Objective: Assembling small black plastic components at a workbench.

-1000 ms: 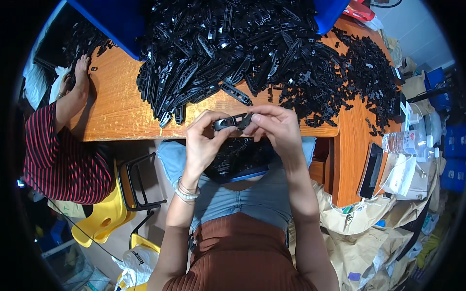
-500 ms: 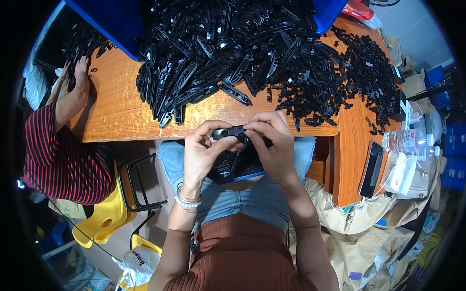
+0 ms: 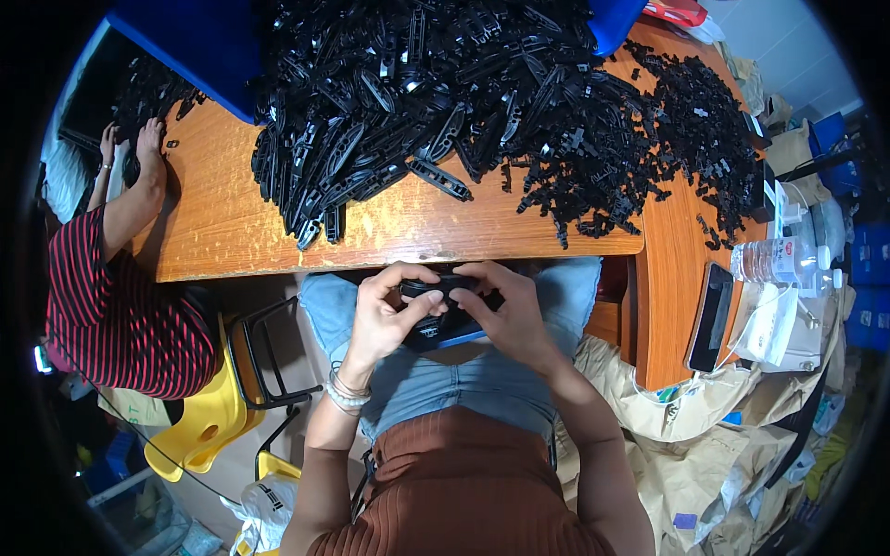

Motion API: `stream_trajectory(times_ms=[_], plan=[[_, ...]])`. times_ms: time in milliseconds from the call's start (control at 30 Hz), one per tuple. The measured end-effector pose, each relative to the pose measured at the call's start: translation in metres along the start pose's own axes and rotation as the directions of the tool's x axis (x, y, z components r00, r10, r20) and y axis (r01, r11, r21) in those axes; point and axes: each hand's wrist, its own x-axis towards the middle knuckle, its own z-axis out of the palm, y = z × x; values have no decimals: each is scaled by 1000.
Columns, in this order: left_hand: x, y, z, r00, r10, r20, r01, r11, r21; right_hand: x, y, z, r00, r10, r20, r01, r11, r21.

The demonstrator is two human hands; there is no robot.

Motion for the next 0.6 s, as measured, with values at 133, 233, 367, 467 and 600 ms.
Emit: stream_trajectory(times_ms=[133,233,367,467,600], plan=[[-1,-8,7,985,-79,-151,57,988,-145,-1,5,11,994,-86,-70,82,995,-60],[0,-2,14,970,0,-244,-19,997,-76,3,13,10,1000,11,-1,-11,998,61],[-5,3,19,959,-4,-283,4,1000,-1,1,15,16,995,101,25,-103,940,324],[-4,4,16,967,6,-255,5,999,43,2,9,12,989,133,57,-145,894,424],[1,8,-22,995,-10,97,-14,970,242,4,14,-8,942,160,295,-230,948,219]])
